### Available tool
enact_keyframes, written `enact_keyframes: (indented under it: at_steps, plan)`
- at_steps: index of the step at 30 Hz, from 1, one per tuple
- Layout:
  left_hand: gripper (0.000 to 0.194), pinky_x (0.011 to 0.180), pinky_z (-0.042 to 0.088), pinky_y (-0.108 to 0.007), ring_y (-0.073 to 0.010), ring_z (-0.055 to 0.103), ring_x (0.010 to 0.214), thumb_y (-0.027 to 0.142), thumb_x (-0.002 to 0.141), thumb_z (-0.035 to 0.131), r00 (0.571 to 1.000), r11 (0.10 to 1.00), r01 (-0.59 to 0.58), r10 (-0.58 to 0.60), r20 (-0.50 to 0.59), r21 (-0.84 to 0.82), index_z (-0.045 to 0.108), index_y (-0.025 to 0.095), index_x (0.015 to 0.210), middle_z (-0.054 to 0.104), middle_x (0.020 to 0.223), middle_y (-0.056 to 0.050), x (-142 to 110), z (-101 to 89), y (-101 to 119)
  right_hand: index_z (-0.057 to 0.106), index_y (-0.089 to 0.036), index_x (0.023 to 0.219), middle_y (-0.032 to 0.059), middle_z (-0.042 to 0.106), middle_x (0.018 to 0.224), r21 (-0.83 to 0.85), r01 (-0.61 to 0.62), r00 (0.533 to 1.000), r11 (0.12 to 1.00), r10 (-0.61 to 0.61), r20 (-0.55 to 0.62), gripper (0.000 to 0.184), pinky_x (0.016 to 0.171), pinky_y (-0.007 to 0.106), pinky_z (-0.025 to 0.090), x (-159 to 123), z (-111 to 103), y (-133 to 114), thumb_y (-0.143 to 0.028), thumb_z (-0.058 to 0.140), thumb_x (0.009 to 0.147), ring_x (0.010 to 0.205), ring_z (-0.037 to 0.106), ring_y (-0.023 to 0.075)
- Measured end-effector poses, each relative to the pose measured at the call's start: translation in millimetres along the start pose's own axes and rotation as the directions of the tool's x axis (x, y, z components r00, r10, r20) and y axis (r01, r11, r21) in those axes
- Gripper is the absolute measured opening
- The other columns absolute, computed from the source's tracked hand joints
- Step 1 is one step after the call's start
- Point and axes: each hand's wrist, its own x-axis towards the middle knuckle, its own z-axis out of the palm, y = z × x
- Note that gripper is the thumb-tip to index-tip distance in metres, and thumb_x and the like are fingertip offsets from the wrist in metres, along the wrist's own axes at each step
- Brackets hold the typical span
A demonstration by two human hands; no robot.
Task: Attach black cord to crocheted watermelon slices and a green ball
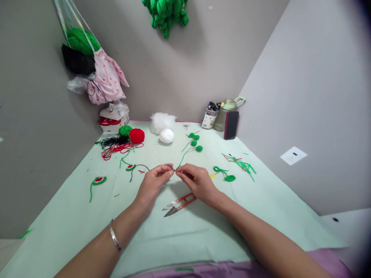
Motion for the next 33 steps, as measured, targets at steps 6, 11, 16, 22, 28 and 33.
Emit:
enact_keyframes:
  at_steps: [6,11,16,22,28,33]
  plan:
    - [0.018,0.102,0.036,-0.036,-0.0235,0.057,0.113,0.034,0.073,0.074,0.999,0.996,0.033,-0.032,0.013,-0.088,0.069,0.017,0.075,0.065,0.117,-0.008,-0.2,-0.1,-0.8,0.066,-0.019,0.089,0.0028,0.068,0.078,-0.067,0.081,0.995,0.995,-0.084,-0.056,0.014,0.059,0.022,0.040,-2.0,2.9,-0.6,-0.019,0.053,0.092,0.062,0.056,0.0117]
    - [0.017,0.100,0.035,-0.035,-0.0216,0.057,0.106,0.032,0.073,0.075,0.999,0.992,0.037,-0.036,0.009,-0.122,0.069,0.017,0.075,0.064,0.114,-0.007,1.0,-0.7,-4.0,0.065,-0.019,0.089,0.0028,0.068,0.078,-0.141,0.142,0.986,0.980,-0.153,-0.071,0.014,0.060,0.022,0.042,-2.8,5.0,0.7,-0.018,0.052,0.092,0.064,0.059,0.0120]
    - [0.014,0.099,0.036,-0.036,-0.0197,0.057,0.102,0.029,0.073,0.073,0.999,0.989,0.044,-0.042,0.018,-0.143,0.067,0.018,0.073,0.062,0.112,-0.005,0.3,-0.3,-3.4,0.064,-0.019,0.088,0.0027,0.068,0.078,-0.202,0.181,0.979,0.962,-0.197,-0.060,0.016,0.061,0.022,0.041,-2.9,5.3,-0.3,-0.017,0.049,0.093,0.066,0.059,0.0120]
    - [0.013,0.101,0.037,-0.037,-0.0198,0.057,0.103,0.029,0.074,0.072,0.999,0.990,0.048,-0.047,0.010,-0.132,0.066,0.018,0.075,0.062,0.113,-0.005,0.8,0.5,-3.3,0.063,-0.019,0.087,0.0020,0.067,0.076,-0.207,0.150,0.983,0.967,-0.168,-0.076,0.014,0.060,0.021,0.040,-2.8,4.8,1.7,-0.016,0.051,0.092,0.065,0.058,0.0116]
    - [0.017,0.100,0.039,-0.037,-0.0186,0.058,0.099,0.031,0.075,0.074,0.998,0.985,0.062,-0.058,0.033,-0.158,0.068,0.019,0.084,0.065,0.107,-0.005,1.0,-0.1,-5.4,0.064,-0.018,0.088,0.0020,0.067,0.077,-0.191,0.133,0.985,0.973,-0.151,-0.085,0.012,0.060,0.021,0.040,-2.4,5.2,3.0,-0.016,0.053,0.092,0.064,0.057,0.0113]
    - [0.020,0.102,0.038,-0.038,-0.0199,0.058,0.103,0.034,0.074,0.075,0.998,0.985,0.066,-0.062,0.027,-0.160,0.070,0.018,0.085,0.065,0.112,-0.006,1.5,-0.8,-6.4,0.064,-0.018,0.088,0.0021,0.067,0.076,-0.177,0.137,0.986,0.975,-0.151,-0.069,0.013,0.060,0.021,0.040,-3.3,5.1,1.1,-0.016,0.052,0.091,0.063,0.057,0.0114]
